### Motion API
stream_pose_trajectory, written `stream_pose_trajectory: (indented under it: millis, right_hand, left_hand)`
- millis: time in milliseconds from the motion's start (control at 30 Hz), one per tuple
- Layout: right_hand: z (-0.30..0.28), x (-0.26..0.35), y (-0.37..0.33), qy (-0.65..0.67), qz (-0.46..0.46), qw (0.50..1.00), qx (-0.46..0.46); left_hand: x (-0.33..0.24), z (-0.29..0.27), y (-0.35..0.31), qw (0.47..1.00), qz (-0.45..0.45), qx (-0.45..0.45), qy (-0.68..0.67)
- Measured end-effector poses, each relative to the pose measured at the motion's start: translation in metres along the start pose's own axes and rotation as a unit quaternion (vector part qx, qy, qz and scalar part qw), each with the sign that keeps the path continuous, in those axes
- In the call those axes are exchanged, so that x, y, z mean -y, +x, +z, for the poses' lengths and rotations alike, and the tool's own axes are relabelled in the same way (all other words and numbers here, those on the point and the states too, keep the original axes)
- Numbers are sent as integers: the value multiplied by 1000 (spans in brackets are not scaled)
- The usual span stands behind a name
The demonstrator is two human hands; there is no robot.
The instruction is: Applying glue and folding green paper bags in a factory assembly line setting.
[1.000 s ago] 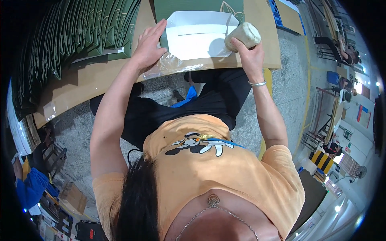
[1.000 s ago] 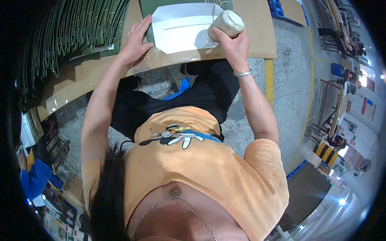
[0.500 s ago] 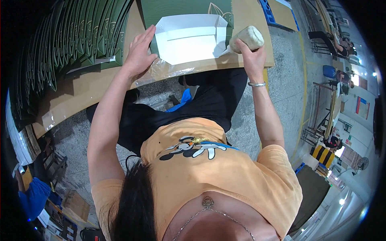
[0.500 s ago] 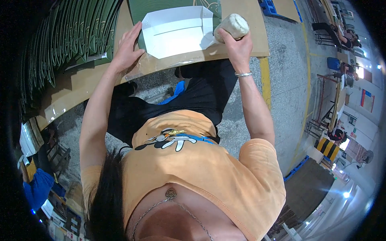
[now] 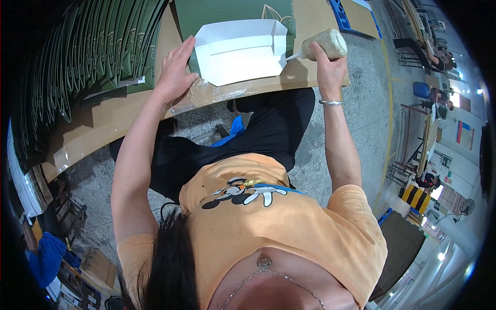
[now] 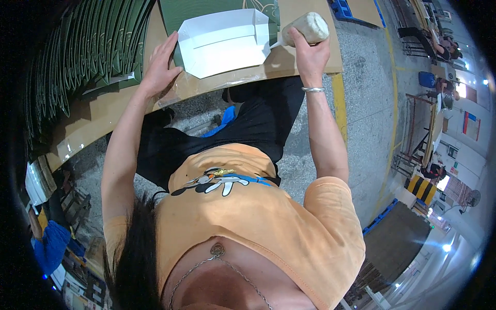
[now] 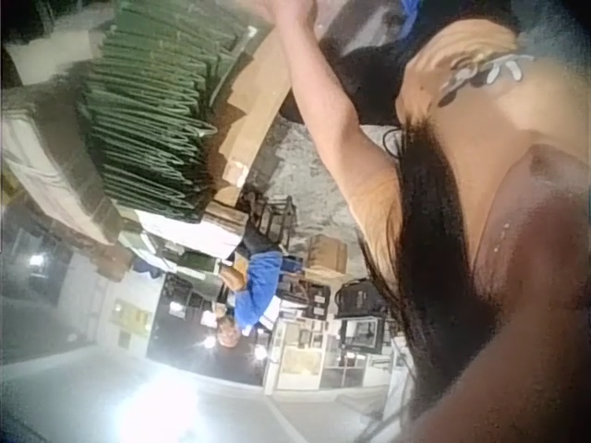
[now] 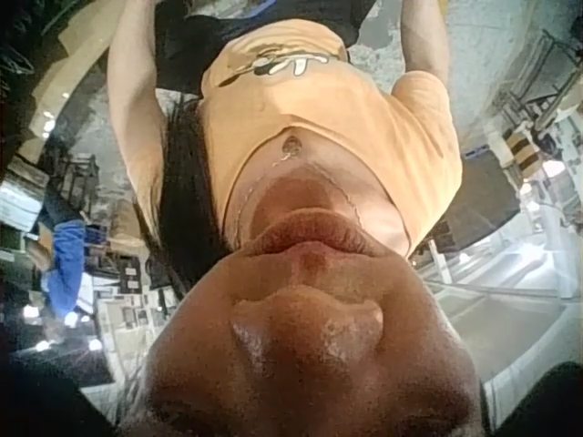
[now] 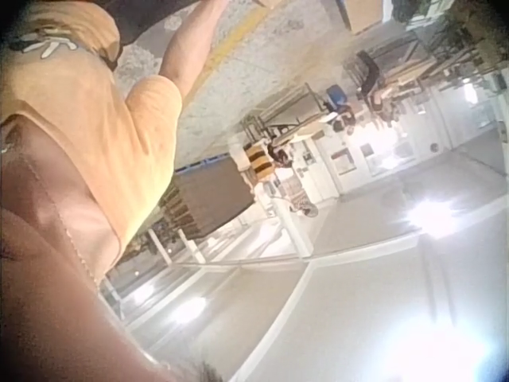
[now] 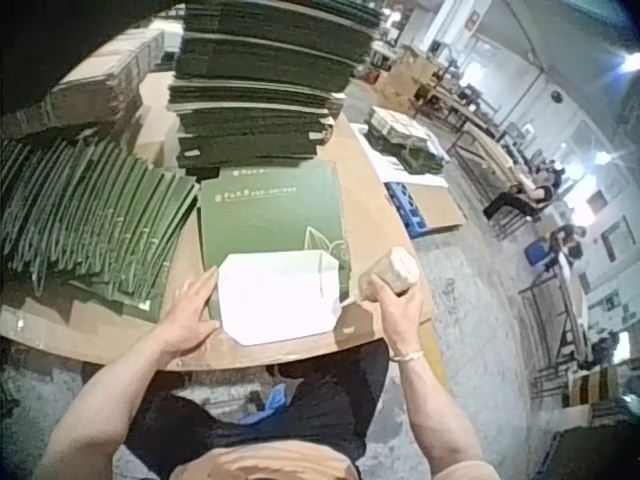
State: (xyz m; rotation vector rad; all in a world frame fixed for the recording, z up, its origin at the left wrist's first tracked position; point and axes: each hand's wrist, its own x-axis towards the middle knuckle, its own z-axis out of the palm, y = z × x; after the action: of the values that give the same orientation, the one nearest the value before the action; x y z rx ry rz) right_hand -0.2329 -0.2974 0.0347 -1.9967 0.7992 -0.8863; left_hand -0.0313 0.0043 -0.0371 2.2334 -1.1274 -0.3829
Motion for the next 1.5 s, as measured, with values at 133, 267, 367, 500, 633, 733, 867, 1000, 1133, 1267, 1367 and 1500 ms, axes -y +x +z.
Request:
stream_pose_trajectory:
  millis: [133,267,367,500,633,733,867,1000,1133,1267,1367,1500]
  right_hand:
    - [-1,-2,-1,-5,7,1000,-10]
    - [0,4,-12,-4,27,999,18]
    - [6,16,-25,17,26,1000,0]
    - [6,16,-33,9,46,999,12]
    - [7,14,-37,-9,50,999,13]
    - [-1,13,-28,45,95,994,14]
    - [-17,8,2,121,168,975,-80]
    - [-50,-42,38,30,303,949,-85]
    - [-56,-83,41,-84,377,920,-66]
    - [-54,-93,38,-332,108,923,-163]
    - [-8,-28,-1,-215,-109,967,-84]
    - [13,-12,-70,-150,-110,976,111]
  left_hand:
    - [0,0,0,1000,4,-1,-1]
    - [-2,0,-1,1000,-1,-3,3]
    - [-2,1,-1,1000,-1,-6,12]
    - [2,2,0,1000,14,-15,7]
    - [-1,3,1,1000,2,-9,2]
    - [-1,2,0,1000,7,-15,3]
    - [-8,-3,-2,999,-34,-16,-24]
    - [-16,-10,-2,997,-61,-8,-47]
    - [-11,-6,-2,997,-54,-3,-54]
    - [-6,0,2,997,0,-24,-67]
    - [2,-5,-7,999,15,-25,-36]
    - [3,-2,-4,999,38,-11,-14]
